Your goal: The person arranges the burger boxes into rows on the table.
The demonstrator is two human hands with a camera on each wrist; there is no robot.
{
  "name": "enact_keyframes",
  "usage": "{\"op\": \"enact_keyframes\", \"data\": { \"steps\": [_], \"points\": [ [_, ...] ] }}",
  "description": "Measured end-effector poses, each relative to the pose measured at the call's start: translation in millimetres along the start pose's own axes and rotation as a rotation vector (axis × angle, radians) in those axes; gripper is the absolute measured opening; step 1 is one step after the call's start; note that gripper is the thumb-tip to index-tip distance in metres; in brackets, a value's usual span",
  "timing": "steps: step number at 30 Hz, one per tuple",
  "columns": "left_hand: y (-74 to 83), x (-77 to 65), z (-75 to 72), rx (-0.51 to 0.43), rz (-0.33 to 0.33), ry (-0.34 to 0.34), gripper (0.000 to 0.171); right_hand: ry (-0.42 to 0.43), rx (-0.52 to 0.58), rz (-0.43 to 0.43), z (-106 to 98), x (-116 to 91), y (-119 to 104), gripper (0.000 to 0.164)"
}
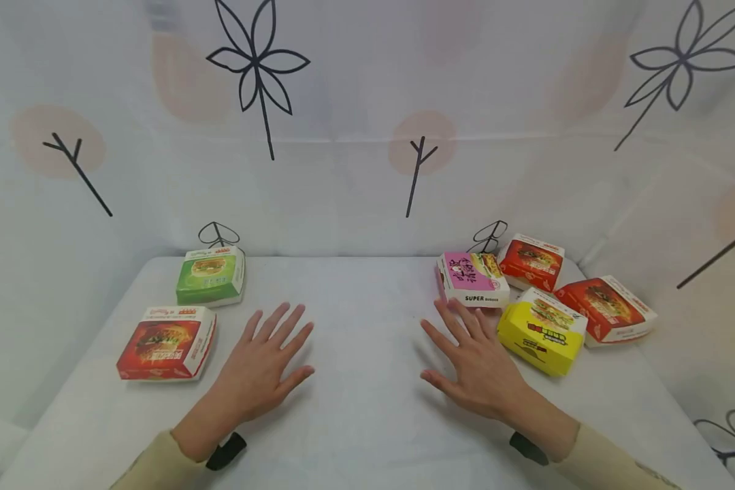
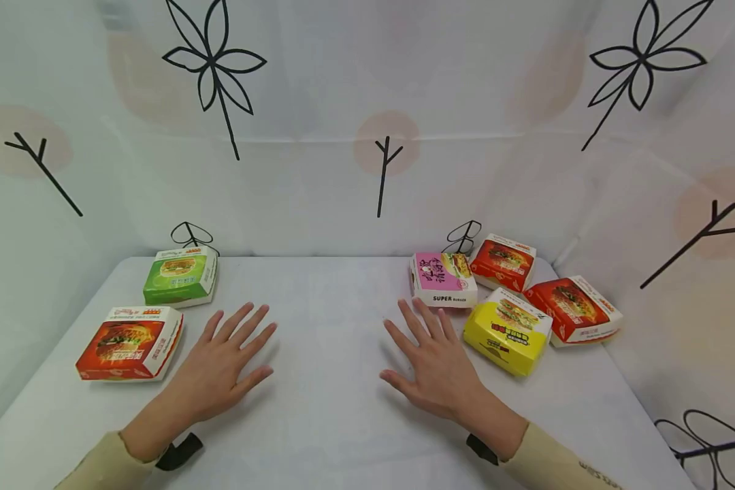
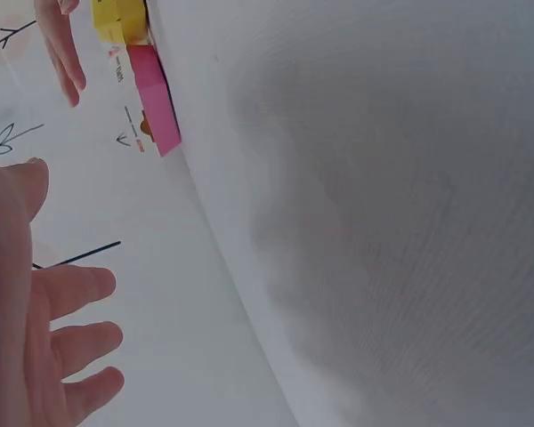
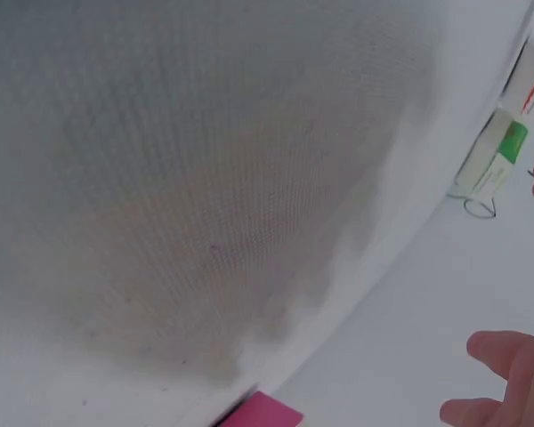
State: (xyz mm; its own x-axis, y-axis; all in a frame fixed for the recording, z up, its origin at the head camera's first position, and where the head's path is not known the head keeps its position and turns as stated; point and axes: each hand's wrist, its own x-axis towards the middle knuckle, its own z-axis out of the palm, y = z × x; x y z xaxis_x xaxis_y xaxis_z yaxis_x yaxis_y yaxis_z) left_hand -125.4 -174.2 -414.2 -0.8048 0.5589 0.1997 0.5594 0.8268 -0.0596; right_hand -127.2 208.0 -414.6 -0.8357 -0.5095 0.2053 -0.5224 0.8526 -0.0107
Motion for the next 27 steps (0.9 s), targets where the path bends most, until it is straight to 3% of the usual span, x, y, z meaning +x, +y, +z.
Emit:
{"op": "enact_keyframes", "data": {
  "steps": [9,16,22,27],
  "points": [
    [-1.9,2.2,-12.7,-0.056,-0.033,-0.003,0.062,-0.005,0.085,0.045,-0.3,1.9,-0.9,0.079],
    [-10.6,2.1,-23.9,-0.111,-0.097,0.022,0.054,0.001,0.23,0.085,-0.2,6.1,-7.4,0.072],
    [-27.8,1.1,-35.4,-0.12,-0.183,0.062,0.05,0.008,0.36,0.125,0.6,10.1,-13.1,0.069],
    [-44.2,-1.7,-44.3,-0.192,-0.285,0.074,0.044,-0.001,0.474,0.154,4.1,12.2,-13.1,0.064]
  ]
}}
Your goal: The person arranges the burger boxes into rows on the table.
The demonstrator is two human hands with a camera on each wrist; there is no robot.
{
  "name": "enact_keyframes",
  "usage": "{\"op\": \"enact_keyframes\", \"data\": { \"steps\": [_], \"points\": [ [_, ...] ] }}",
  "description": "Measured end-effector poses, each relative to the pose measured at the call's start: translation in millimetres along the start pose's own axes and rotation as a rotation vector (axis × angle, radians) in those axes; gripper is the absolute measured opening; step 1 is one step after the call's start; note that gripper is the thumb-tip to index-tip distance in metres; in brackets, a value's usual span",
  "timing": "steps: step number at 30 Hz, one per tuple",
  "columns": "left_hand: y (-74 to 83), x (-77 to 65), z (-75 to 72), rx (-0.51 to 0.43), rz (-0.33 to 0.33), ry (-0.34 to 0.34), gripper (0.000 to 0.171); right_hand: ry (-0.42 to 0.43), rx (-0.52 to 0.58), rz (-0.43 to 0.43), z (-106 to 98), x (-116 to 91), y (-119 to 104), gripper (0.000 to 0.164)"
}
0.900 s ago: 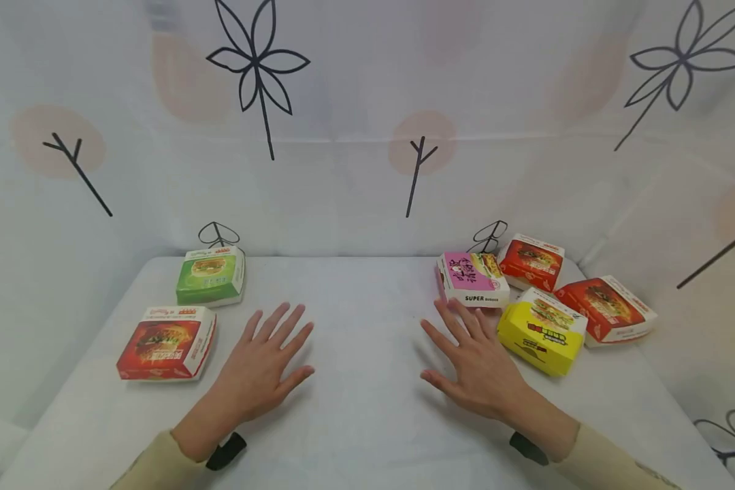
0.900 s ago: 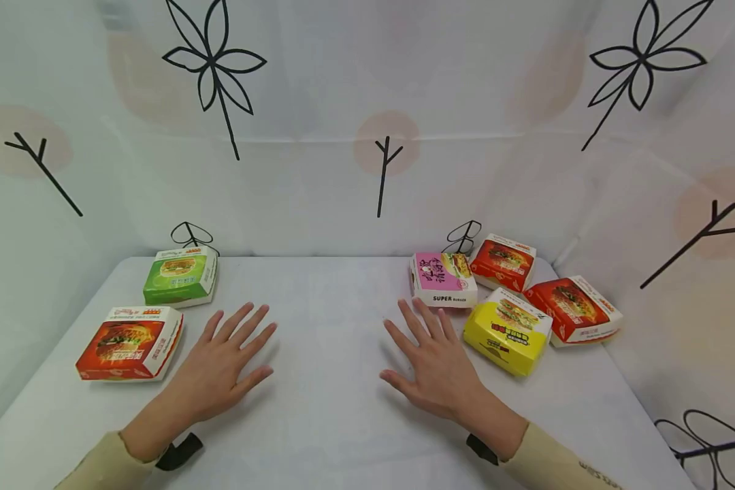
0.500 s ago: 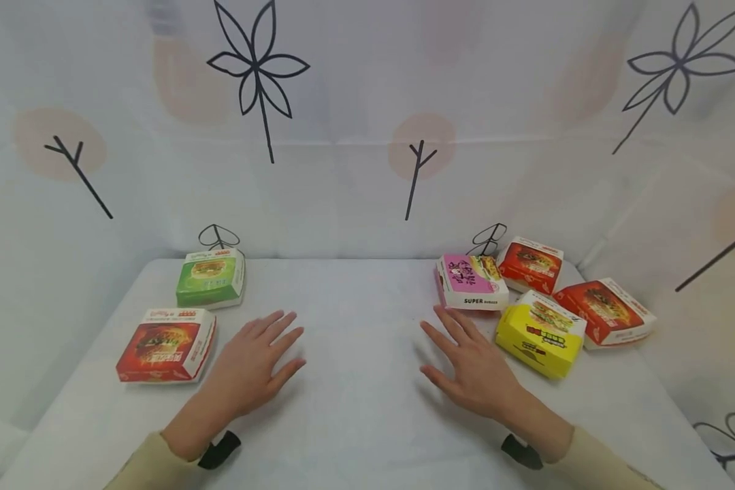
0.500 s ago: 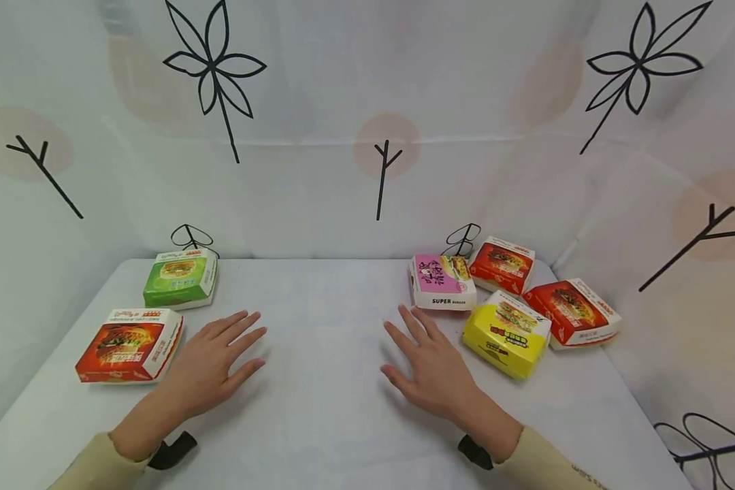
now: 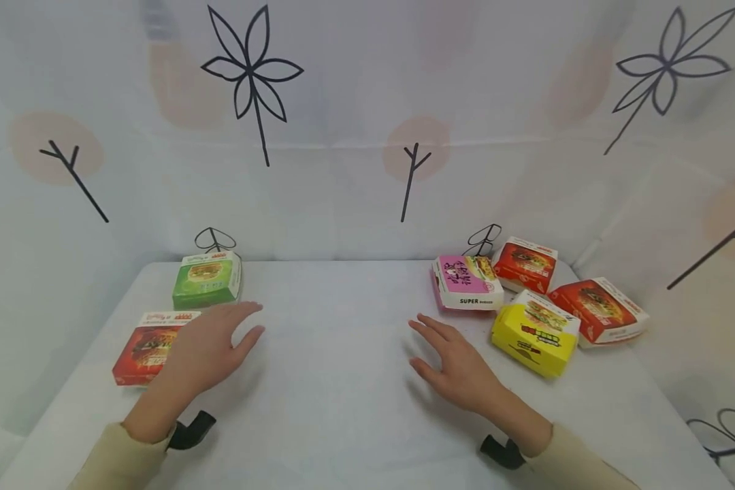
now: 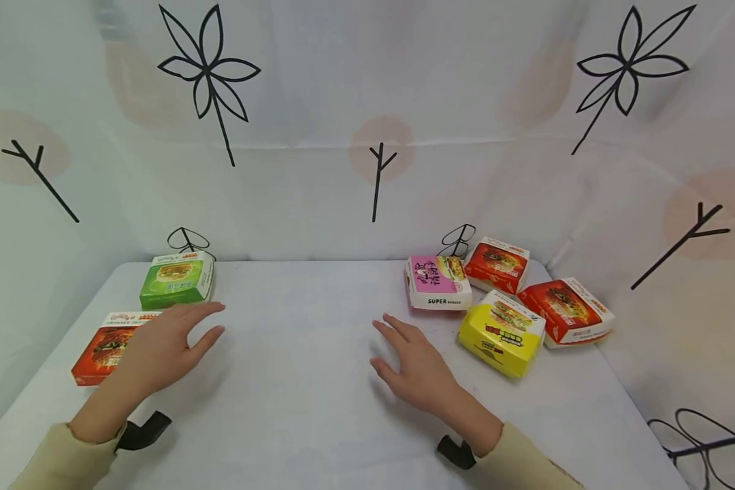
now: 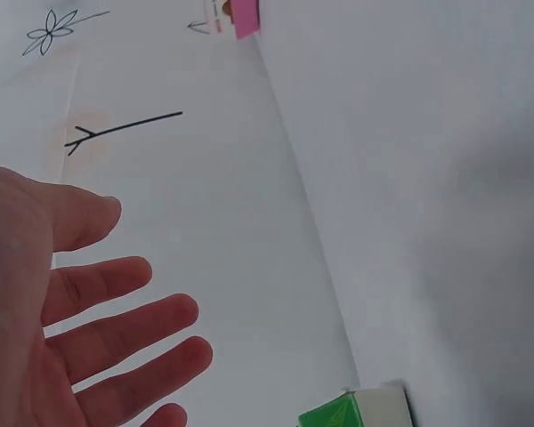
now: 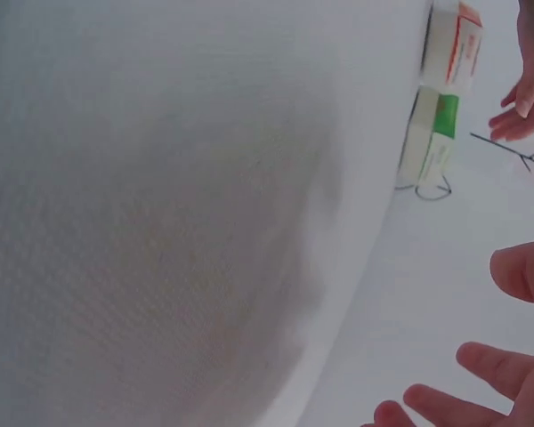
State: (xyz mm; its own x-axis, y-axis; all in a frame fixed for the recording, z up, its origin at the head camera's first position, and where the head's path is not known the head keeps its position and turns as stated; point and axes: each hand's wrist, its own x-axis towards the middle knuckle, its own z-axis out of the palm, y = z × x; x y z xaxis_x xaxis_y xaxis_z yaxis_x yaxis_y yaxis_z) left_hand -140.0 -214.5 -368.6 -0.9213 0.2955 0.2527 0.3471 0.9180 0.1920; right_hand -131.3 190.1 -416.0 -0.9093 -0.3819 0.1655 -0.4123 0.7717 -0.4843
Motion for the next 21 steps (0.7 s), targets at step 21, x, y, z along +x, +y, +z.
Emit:
{"op": "enact_keyframes", "data": {
  "steps": [21],
  "points": [
    [-83.5,37.3,-60.1,-0.154,-0.159,-0.172,0.052,-0.147,0.413,0.124,9.9,3.3,-7.8,0.055]
  ]
}}
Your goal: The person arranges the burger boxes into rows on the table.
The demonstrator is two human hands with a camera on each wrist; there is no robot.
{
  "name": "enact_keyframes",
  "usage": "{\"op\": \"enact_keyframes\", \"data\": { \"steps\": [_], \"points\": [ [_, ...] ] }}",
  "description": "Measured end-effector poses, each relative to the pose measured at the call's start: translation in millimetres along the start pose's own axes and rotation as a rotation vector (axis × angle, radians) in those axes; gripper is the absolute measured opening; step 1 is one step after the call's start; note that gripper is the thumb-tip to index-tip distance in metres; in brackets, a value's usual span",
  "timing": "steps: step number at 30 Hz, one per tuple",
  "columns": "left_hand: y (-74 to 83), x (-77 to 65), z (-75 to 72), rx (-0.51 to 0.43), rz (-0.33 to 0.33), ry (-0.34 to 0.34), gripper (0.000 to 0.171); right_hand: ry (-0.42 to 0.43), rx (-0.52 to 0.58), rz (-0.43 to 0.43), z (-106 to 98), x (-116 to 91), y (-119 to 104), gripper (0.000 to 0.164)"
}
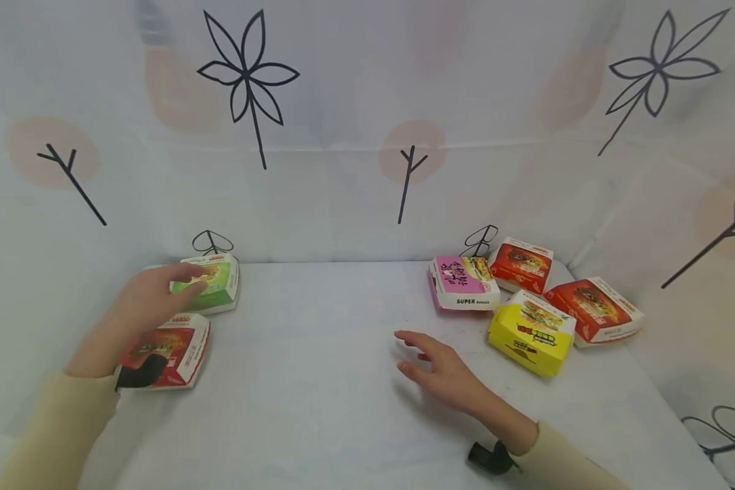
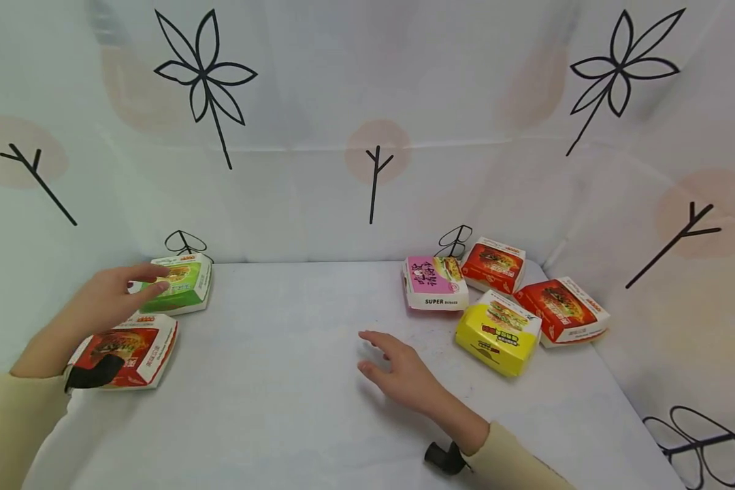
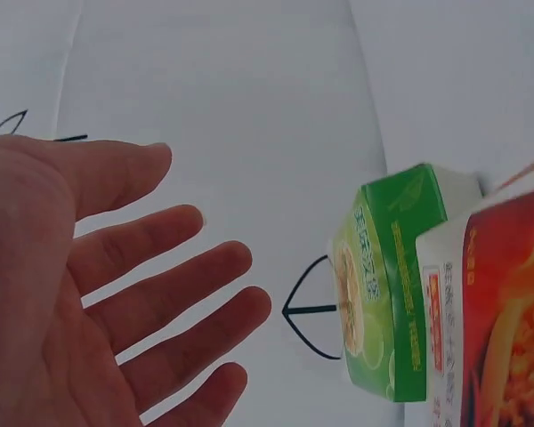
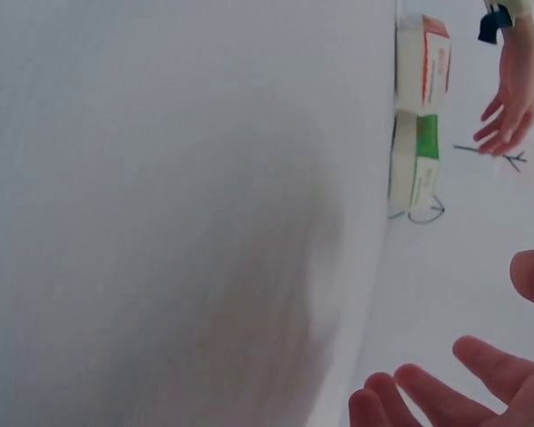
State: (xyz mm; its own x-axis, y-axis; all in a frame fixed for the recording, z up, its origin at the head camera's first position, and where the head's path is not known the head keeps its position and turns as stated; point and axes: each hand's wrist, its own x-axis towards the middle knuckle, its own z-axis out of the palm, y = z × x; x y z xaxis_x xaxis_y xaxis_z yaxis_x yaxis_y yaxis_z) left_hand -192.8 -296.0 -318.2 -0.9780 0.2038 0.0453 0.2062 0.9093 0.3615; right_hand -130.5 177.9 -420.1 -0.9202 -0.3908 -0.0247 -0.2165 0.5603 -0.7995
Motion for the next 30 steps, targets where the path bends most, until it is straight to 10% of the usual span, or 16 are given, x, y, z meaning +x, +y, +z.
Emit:
{"op": "enact_keyframes", "data": {
  "steps": [11,30],
  "points": [
    [-47.8,35.1,-8.0,-0.019,-0.093,-0.135,0.061,-0.104,0.014,-0.059,15.8,-1.5,-10.2,0.052],
    [-86.9,59.7,1.5,-0.087,-0.137,-0.243,0.073,-0.229,0.13,-0.105,21.9,5.7,-20.1,0.051]
  ]
}}
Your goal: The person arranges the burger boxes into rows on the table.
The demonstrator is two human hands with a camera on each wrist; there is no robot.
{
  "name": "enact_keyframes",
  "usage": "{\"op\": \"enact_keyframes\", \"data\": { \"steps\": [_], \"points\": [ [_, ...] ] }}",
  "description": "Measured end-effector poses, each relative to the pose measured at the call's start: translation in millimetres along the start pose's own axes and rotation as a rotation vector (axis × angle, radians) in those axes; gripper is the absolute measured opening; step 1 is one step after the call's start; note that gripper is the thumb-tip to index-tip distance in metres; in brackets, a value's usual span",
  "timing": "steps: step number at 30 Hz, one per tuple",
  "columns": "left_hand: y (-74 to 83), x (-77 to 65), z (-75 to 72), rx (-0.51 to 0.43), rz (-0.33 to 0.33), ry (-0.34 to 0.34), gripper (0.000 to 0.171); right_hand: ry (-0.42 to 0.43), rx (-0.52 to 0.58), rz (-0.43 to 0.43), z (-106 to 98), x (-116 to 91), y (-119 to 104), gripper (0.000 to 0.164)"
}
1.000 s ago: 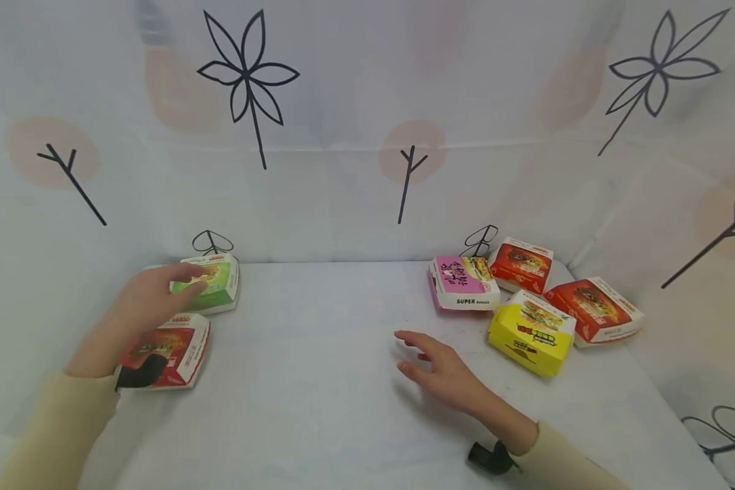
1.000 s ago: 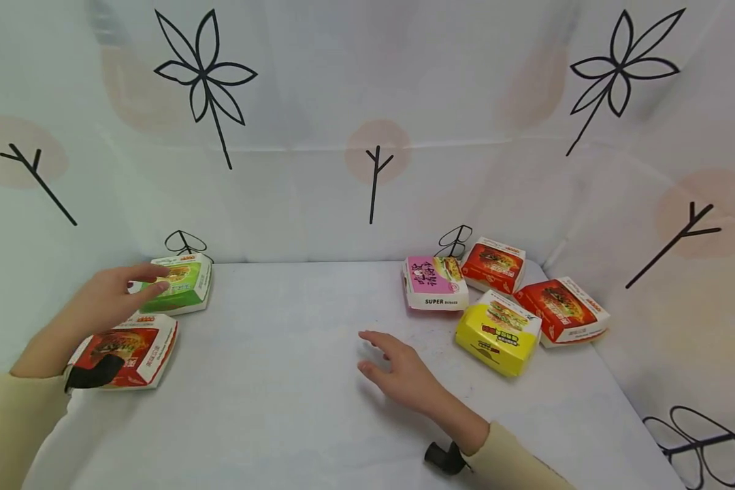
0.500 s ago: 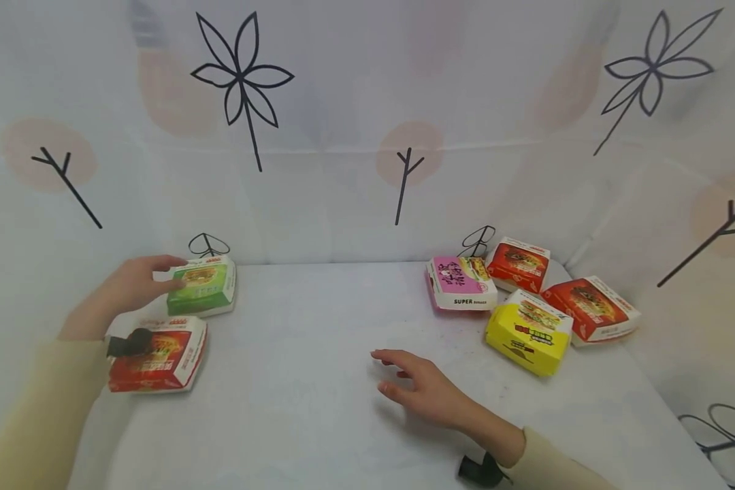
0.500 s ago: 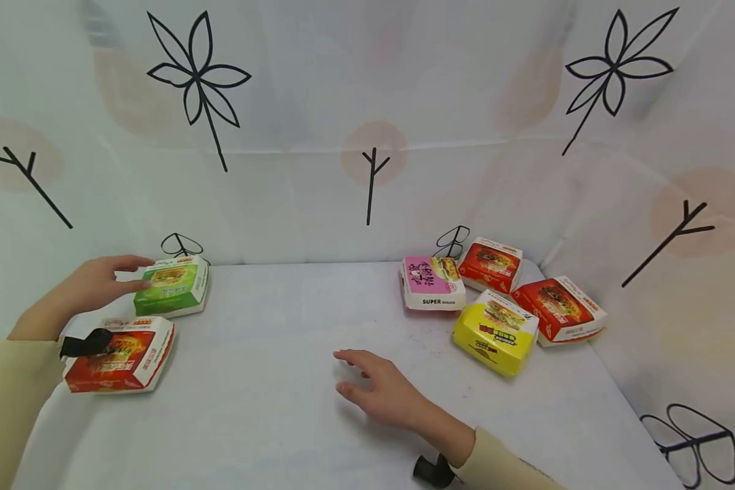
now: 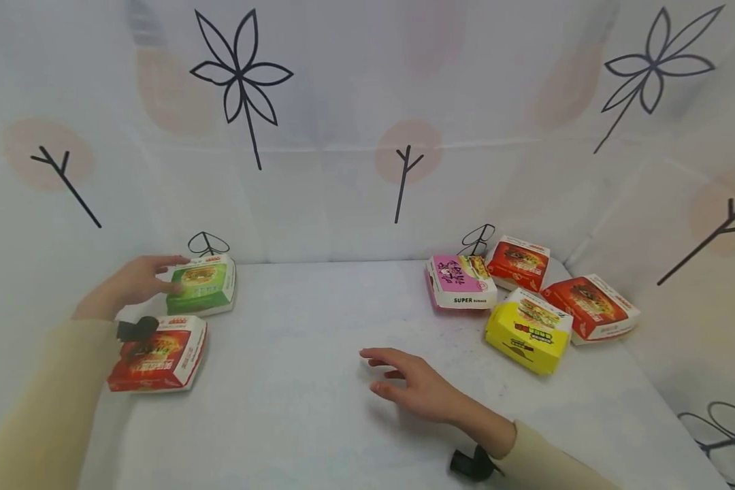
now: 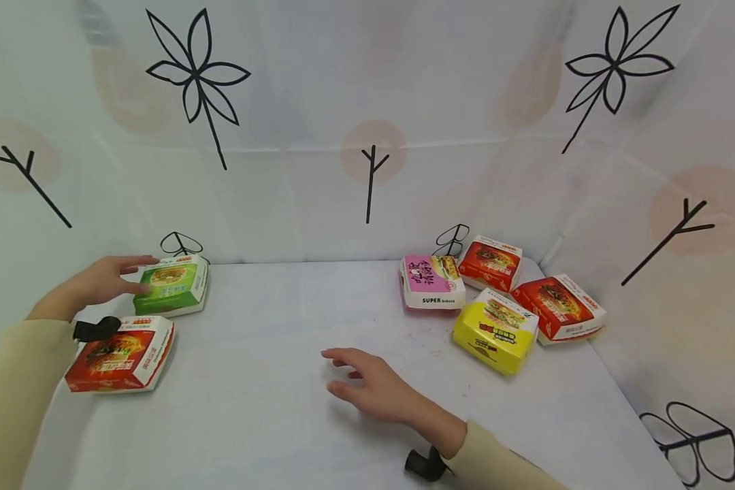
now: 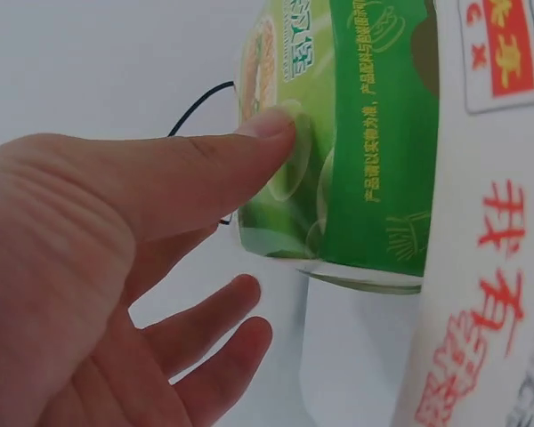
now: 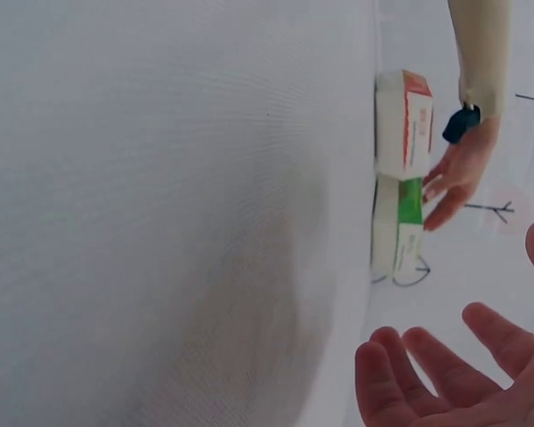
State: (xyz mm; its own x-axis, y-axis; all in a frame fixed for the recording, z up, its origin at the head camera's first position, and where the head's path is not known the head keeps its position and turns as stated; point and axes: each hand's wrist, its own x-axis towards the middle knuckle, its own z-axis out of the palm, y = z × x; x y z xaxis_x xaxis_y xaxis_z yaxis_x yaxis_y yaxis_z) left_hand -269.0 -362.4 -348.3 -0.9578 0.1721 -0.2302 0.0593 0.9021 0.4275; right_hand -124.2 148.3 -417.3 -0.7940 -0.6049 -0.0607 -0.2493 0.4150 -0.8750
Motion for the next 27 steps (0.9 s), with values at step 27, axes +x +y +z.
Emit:
{"op": "enact_keyframes", "data": {
  "steps": [27],
  "points": [
    [63.4,14.5,40.0,-0.035,0.189,-0.036,0.068,0.143,0.006,-0.066,-14.4,42.0,6.9,0.051]
  ]
}}
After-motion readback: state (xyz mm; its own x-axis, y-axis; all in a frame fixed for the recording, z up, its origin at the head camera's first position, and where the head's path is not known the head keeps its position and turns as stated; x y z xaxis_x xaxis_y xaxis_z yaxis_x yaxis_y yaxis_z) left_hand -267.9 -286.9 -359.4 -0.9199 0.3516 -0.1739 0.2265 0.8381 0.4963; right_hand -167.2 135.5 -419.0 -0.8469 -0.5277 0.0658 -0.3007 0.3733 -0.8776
